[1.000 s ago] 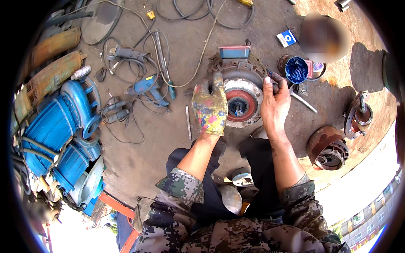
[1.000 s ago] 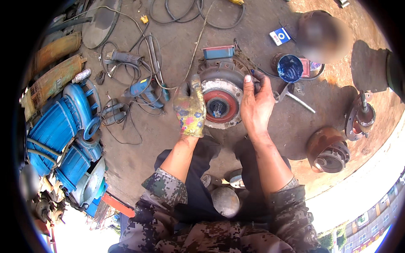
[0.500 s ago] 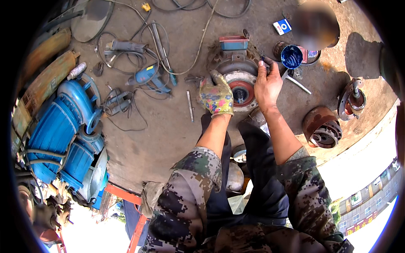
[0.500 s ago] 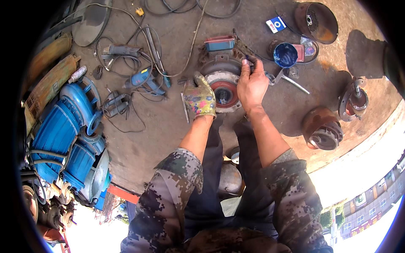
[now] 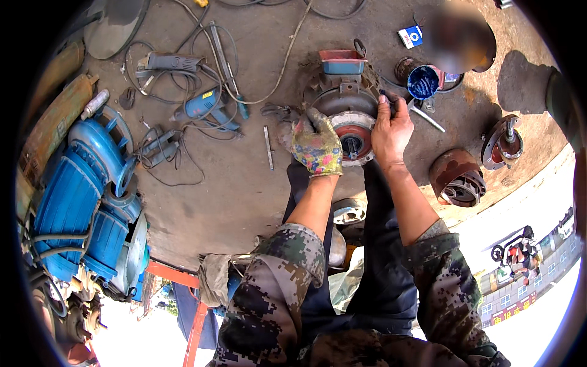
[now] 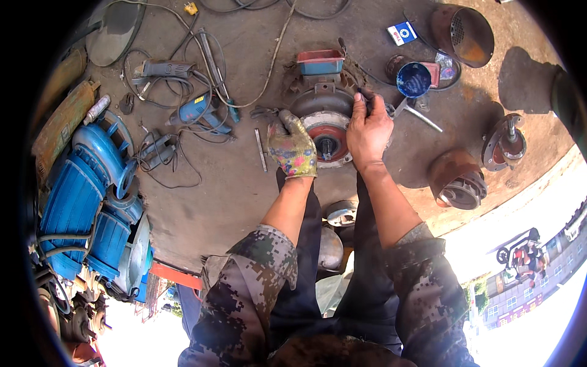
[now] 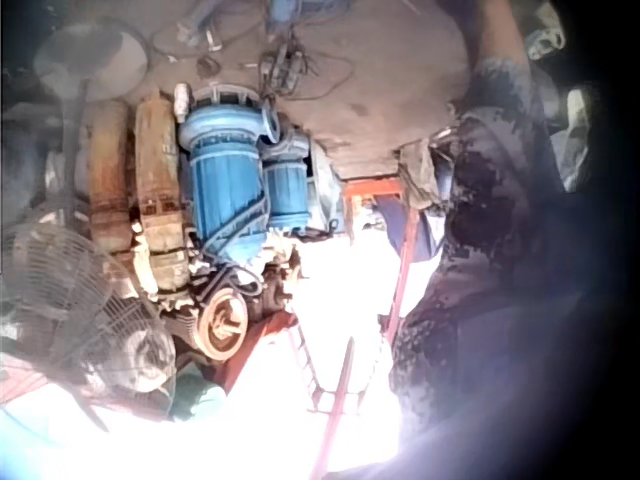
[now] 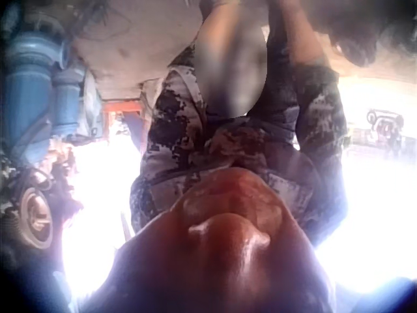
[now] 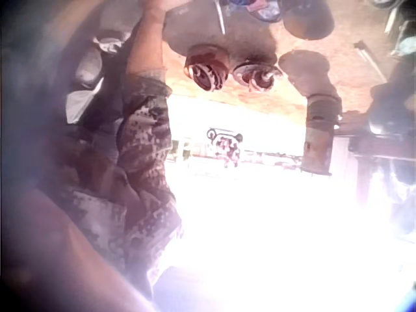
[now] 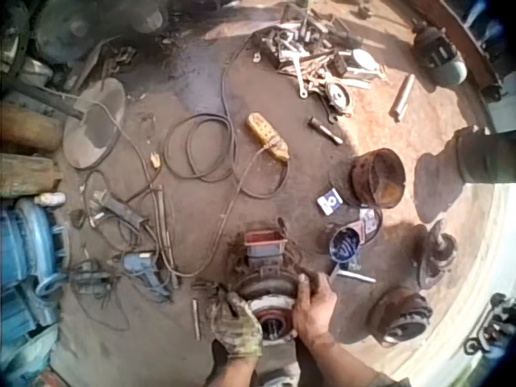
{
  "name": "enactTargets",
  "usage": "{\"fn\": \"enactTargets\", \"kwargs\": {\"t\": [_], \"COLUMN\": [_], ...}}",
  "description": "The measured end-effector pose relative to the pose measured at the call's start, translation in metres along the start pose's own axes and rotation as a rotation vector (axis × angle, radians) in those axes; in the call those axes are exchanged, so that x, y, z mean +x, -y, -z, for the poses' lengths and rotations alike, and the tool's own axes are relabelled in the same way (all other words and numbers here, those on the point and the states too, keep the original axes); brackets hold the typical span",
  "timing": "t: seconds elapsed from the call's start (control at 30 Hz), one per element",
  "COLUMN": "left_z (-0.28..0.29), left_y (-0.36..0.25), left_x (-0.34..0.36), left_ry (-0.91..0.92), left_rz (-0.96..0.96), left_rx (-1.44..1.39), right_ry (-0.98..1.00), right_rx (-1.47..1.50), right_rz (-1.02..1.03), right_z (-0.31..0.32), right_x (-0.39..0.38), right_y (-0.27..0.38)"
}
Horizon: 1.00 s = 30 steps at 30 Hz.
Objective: The person applies blue grease to a motor shaft and then inserts it into a stator assembly. They handle the stator and rotor components, aligning and fitting them together by hand.
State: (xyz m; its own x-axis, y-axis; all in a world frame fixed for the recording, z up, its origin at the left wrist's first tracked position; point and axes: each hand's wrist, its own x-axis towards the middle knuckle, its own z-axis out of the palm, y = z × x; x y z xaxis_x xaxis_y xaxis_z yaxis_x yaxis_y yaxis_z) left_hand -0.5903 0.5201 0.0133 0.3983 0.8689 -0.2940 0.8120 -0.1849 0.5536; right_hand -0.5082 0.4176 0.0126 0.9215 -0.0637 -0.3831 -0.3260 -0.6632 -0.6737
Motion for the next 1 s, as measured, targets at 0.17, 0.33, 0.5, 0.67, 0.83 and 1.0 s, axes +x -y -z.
{"fn": "enactTargets", "kwargs": {"t": [0.17, 0.33, 0.5, 0.67, 0.83, 1.0], "left_z": [0.003, 0.004, 0.000, -0.001, -0.003, -0.005], "left_y": [-0.001, 0.002, 0.002, 0.001, 0.001, 0.002], "left_x": [-0.006, -0.002, -0.007, -0.009, -0.009, -0.010], "left_ry": [-0.042, 0.010, -0.033, -0.040, -0.059, -0.065], "left_rz": [0.019, 0.022, 0.067, 0.043, 0.075, 0.128], "left_rx": [-0.045, 0.073, -0.050, -0.075, -0.070, -0.072], "right_ry": [0.068, 0.072, 0.055, 0.069, 0.072, 0.074], "right_rx": [-0.060, -0.108, -0.026, -0.057, -0.017, -0.012], "right_rz": [0.011, 0.083, 0.073, 0.092, 0.095, 0.106], "right_z": [0.002, 0.001, 0.000, -0.002, -0.005, -0.005], "right_x": [0.001, 0.005, 0.004, 0.006, 0.006, 0.007], "right_y": [0.007, 0.010, 0.001, -0.001, -0.004, -0.004]}}
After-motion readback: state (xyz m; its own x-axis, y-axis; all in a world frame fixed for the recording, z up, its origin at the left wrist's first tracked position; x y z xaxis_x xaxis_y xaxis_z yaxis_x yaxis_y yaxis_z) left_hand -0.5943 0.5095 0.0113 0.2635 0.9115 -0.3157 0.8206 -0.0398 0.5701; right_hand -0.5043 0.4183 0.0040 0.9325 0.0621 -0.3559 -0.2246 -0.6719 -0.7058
